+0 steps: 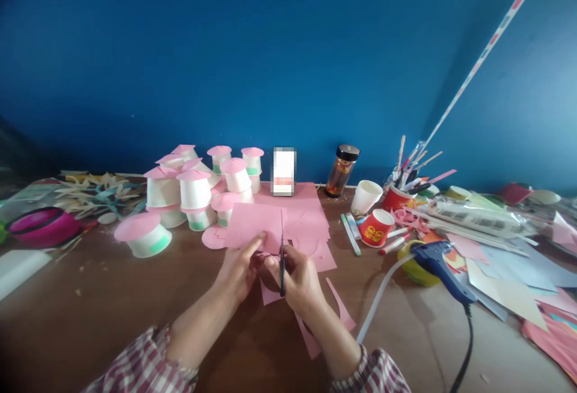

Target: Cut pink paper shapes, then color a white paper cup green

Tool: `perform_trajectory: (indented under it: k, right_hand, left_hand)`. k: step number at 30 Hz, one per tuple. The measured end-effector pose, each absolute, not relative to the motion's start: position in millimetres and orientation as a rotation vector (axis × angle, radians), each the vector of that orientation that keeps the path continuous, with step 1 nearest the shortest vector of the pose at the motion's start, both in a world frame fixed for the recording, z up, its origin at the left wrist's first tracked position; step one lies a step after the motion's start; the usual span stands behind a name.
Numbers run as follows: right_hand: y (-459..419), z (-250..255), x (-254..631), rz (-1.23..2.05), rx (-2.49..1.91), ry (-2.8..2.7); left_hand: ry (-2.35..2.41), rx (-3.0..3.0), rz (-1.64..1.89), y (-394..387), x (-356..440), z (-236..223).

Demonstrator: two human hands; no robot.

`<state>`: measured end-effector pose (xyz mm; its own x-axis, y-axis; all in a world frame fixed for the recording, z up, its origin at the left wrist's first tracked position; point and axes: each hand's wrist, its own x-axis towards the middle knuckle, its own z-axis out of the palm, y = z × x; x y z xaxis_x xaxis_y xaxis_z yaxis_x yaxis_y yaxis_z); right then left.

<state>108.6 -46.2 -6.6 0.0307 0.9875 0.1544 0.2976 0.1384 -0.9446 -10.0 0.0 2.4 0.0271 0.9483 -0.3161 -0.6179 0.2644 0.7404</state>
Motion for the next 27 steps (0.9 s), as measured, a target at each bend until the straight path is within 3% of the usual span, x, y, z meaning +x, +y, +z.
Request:
perform_trajectory:
  k: [27]
  right_hand:
    - [-45.7,-9.1,110.0,0.989,-1.366,-1.425]
  left_hand:
    - [1.019,0.449,1.284,4.8,-14.1,-0.1]
